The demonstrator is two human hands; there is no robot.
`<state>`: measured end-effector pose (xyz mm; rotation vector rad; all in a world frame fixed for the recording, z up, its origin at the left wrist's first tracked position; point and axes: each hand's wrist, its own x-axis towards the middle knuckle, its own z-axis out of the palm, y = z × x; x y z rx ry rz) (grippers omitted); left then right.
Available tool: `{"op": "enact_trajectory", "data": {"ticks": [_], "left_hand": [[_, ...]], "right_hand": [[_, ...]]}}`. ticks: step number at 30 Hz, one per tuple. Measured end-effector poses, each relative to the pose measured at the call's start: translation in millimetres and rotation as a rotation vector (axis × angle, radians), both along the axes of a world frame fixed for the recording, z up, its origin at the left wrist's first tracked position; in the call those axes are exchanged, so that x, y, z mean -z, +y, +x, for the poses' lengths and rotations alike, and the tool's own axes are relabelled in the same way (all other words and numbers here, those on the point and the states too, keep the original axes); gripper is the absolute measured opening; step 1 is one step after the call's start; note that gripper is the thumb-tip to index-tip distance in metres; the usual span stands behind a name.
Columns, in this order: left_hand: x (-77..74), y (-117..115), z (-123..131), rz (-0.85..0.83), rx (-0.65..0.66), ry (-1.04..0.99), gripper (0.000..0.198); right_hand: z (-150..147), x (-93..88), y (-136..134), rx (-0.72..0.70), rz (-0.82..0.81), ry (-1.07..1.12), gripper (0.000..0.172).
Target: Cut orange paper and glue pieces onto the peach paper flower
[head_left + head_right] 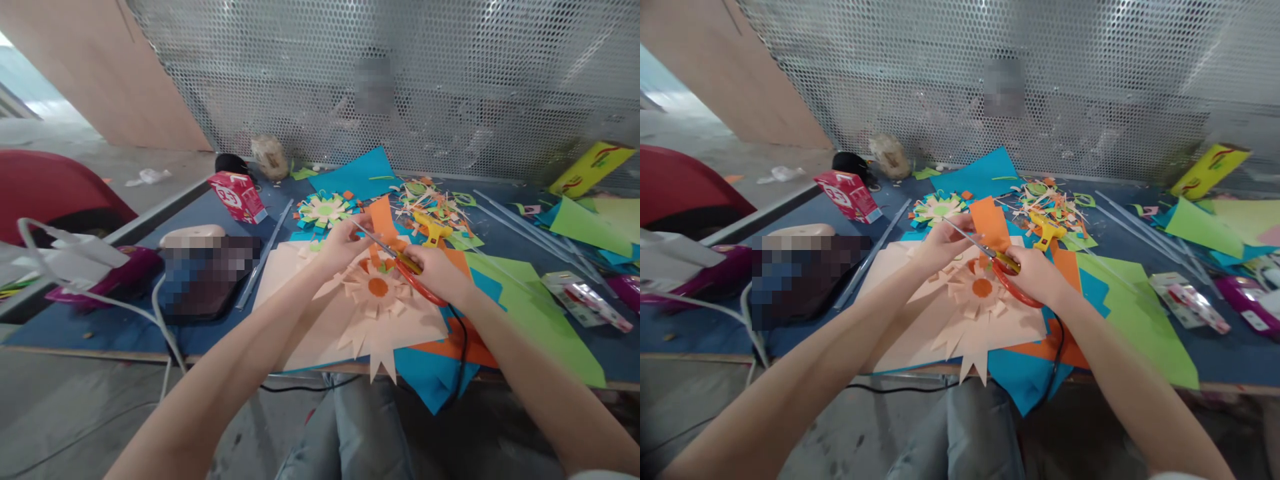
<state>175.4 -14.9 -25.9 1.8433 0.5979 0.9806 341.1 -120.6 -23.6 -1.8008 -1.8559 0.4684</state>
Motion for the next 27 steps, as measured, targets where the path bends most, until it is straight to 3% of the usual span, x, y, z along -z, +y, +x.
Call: {"op": "enact_trajectory", "data": {"ticks": [3,8,13,21,27], "left_hand": [[2.7,0,4,-0.158,0.029,-0.118,0.023],[3.5,9,2,-0.324,-0.158,-0.268,0.011],[-3.4,16,-3,-0.329,-0.317,-0.507,0.005],[-11.2,16,-9,-0.327,-0.304,-0.725,0.009],[-13.1,18,-9,-0.247,-0.249,-0.77,0.017]], "right_hand": [[-1,-0.7,-1,-0.009,-0.022,0.002,0.025],[1,0.4,0,-0.016,0.0,0.075,0.024],[5,3.6,2,0.012,0.052,0.173,0.025],[8,-0.9,4,0.036,0.033,0.086,0.025],[7,-0.7,3,0.045,0.003,-0.005,0.03]]}}
